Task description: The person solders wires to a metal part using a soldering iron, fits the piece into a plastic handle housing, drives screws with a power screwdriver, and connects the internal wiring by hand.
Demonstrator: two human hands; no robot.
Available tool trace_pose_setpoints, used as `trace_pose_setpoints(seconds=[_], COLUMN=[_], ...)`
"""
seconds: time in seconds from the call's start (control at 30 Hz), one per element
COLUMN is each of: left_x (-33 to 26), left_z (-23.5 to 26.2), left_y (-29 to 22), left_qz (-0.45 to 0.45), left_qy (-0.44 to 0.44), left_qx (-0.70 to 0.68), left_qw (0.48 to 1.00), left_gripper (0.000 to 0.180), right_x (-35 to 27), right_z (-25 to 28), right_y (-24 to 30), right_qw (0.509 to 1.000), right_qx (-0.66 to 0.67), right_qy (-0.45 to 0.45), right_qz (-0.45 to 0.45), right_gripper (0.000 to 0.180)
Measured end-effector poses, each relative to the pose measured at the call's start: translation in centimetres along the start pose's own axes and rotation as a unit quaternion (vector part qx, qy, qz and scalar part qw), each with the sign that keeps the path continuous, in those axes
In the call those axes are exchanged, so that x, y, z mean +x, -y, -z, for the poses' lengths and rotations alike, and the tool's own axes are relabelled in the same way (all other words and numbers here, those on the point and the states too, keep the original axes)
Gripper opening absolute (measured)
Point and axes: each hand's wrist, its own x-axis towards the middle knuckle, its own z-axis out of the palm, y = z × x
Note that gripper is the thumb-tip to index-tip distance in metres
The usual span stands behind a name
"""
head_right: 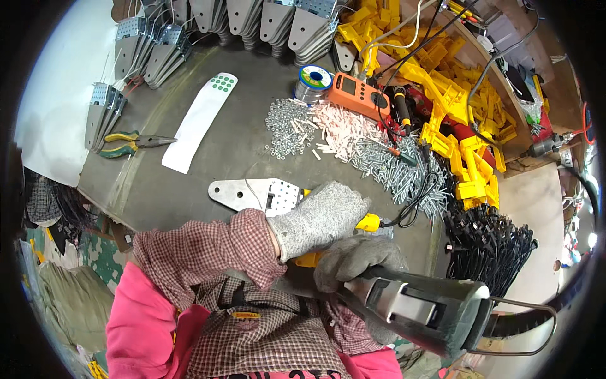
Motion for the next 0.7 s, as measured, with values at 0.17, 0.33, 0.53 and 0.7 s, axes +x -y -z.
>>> trace_pose_setpoints(seconds=[0.17, 0.33, 0.53, 0.7], left_x=[0.2, 0.8, -0.2, -5.4], left_z=[-0.2, -0.7, 0.3, 5.6], left_y=[0.3, -1.0, -0.9, 1.7], left_qz=[0.023, -0.019, -0.001, 0.035], left_qy=[0.045, 0.043, -0.008, 0.101], left_qx=[-0.001, 0.058, -0.005, -0.050], left_qw=[0.999, 0.997, 1.000, 0.993], left_gripper=[0.028, 0.031, 0.037, 0.064], right_x=[4.3, 1.0, 1.7, 5.9], right_z=[4.1, 0.9, -4.7, -1.9], right_y=[-2.6, -1.5, 3.7, 0.0], right_qw=[0.915, 0.989, 0.919, 0.934], right_qx=[0.161, 0.046, -0.242, -0.004], right_qy=[0.367, 0.142, -0.257, -0.283], right_qz=[-0.048, 0.005, -0.174, 0.217], right_gripper=[0.022, 0.029, 0.050, 0.059])
